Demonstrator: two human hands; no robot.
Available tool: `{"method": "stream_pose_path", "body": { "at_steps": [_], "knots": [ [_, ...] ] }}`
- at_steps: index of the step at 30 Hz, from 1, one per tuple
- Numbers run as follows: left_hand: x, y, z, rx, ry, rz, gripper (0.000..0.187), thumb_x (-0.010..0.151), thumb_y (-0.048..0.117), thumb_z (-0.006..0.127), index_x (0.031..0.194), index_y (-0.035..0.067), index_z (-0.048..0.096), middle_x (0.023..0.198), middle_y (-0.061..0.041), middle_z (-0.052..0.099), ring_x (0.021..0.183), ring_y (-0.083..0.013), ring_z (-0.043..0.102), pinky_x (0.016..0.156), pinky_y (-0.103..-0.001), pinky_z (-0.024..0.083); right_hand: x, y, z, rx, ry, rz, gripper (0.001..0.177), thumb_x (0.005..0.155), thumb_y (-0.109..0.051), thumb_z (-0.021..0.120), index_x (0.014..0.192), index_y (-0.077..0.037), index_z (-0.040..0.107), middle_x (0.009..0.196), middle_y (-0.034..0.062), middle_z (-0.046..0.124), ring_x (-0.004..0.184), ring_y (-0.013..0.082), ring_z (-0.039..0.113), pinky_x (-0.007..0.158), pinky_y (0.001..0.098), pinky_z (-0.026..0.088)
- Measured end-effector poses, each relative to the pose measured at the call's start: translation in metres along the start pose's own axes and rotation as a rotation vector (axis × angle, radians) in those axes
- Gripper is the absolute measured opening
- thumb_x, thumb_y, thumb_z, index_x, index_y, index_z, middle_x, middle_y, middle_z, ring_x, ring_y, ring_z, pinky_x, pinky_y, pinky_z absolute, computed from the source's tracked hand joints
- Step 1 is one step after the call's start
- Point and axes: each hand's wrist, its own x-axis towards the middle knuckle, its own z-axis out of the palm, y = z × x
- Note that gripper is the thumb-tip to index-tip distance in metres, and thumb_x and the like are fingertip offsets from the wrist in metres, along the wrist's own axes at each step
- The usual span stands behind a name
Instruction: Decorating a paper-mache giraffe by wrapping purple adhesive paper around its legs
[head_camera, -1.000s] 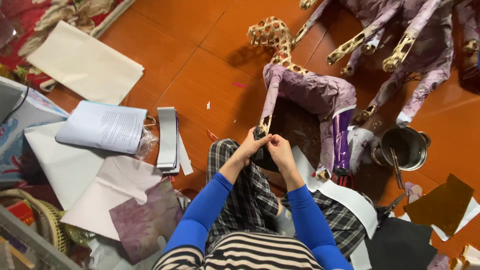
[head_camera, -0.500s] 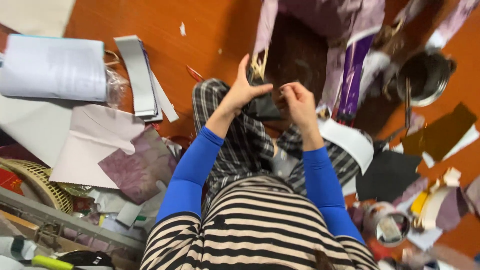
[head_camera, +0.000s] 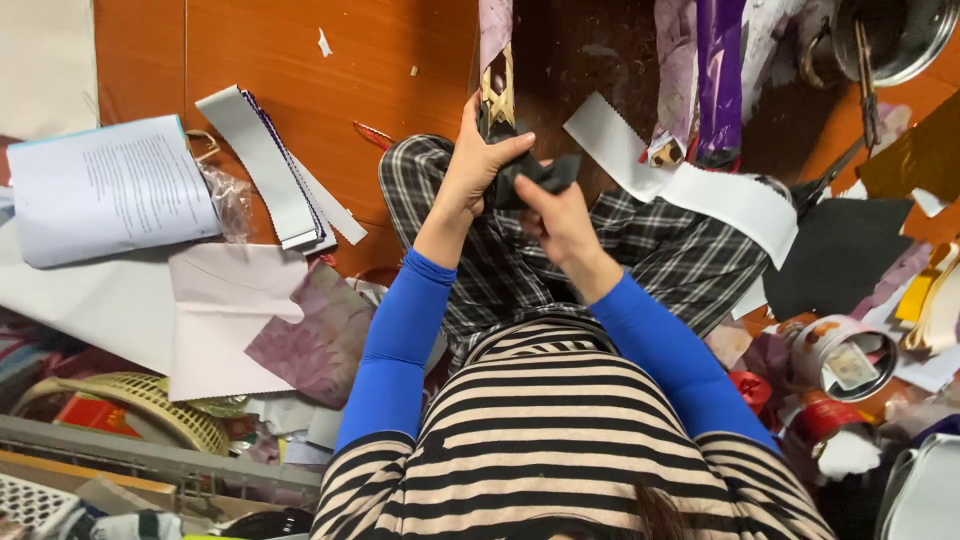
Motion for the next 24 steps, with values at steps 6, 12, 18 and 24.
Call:
{"method": "stream_pose_path", "body": {
  "at_steps": [6, 12, 18, 24],
  "knots": [
    [0.001, 0.005, -0.003, -0.023, -0.029, -0.024, 0.105, 0.077, 0.033, 0.093, 0.162, 0.005, 0.036, 0.151, -0.016, 0.06, 0.136, -0.0222, 0.061, 0.119, -0.035, 0.05, 0.011, -0.034, 0.019, 0.005, 0.011, 0.08, 0.023, 0.097, -0.011, 0.08, 0.109, -0.012, 0.061, 0.078, 0.0039, 0.059, 0.048, 0.0079, 0.049, 0.037, 0.0212, 0.037],
    [0.0, 0.008, -0.008, 0.034, -0.075, -0.03, 0.105, 0.08, 0.038, 0.091, 0.162, 0.006, 0.034, 0.149, -0.016, 0.06, 0.133, -0.0216, 0.061, 0.116, -0.035, 0.052, 0.008, -0.057, 0.005, -0.063, -0.14, 0.107, 0.044, 0.091, 0.013, 0.073, 0.13, -0.004, 0.06, 0.08, 0.0056, 0.059, 0.076, 0.0246, 0.076, 0.073, 0.0335, 0.069],
    [0.002, -0.001, -0.009, -0.041, -0.099, -0.017, 0.109, 0.079, 0.042, 0.093, 0.163, 0.007, 0.033, 0.147, -0.015, 0.061, 0.133, -0.0213, 0.06, 0.118, -0.035, 0.05, 0.004, -0.07, 0.022, -0.432, -0.043, -0.211, 0.026, 0.097, -0.001, 0.081, 0.115, -0.007, 0.062, 0.076, -0.0002, 0.06, 0.058, 0.0098, 0.059, 0.05, 0.0262, 0.054],
    [0.012, -0.026, -0.019, -0.028, -0.07, -0.014, 0.123, 0.084, 0.043, 0.106, 0.173, 0.011, 0.026, 0.147, -0.026, 0.059, 0.124, -0.0288, 0.061, 0.101, -0.046, 0.059, 0.029, -0.046, 0.015, -0.627, -0.049, -0.506, 0.023, 0.087, 0.001, 0.082, 0.107, -0.011, 0.08, 0.083, 0.0065, 0.076, 0.075, 0.0147, 0.075, 0.066, 0.0316, 0.064]
  ]
}}
